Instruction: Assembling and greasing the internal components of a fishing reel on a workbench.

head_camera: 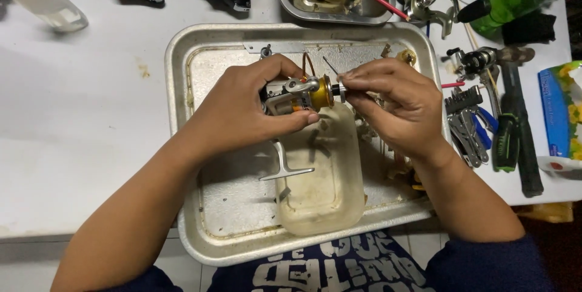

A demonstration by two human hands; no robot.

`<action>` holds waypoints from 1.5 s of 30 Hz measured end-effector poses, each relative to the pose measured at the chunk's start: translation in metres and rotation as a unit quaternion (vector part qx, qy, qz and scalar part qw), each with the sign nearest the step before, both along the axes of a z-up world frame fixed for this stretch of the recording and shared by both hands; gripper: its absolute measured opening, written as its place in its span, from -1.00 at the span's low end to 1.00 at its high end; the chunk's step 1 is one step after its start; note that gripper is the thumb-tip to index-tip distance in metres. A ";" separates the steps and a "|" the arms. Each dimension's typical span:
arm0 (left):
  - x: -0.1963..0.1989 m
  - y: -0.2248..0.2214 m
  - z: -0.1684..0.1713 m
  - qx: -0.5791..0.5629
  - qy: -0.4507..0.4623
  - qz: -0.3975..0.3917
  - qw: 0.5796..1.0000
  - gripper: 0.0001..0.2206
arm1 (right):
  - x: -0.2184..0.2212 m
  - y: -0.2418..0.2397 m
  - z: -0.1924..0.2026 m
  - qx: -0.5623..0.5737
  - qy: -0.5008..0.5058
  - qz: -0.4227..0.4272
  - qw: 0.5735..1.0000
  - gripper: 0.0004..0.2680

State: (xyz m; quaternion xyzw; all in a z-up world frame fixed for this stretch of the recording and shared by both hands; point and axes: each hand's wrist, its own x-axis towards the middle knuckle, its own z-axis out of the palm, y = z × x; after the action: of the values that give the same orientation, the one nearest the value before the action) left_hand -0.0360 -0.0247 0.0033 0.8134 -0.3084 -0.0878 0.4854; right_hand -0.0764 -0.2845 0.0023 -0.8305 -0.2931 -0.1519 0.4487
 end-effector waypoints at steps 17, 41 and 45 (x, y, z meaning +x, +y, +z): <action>-0.002 0.002 -0.024 0.033 -0.267 -0.011 0.963 -0.49 | -0.012 0.011 0.009 0.044 0.143 -0.031 0.988 -0.86; -0.006 0.007 -0.023 0.064 -0.330 -0.049 0.941 -0.43 | -0.002 0.003 0.005 -0.194 -0.055 0.012 0.979 -0.82; -0.007 0.008 -0.017 0.067 -0.343 -0.026 0.937 -0.50 | -0.003 -0.004 0.015 -0.306 -0.182 0.024 0.934 -0.84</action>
State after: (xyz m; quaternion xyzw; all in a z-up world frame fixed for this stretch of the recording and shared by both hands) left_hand -0.0432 -0.0162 -0.0134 0.8164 -0.4704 0.1632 0.2925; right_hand -0.0792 -0.2886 0.0177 -0.8782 -0.4220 -0.1931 0.1156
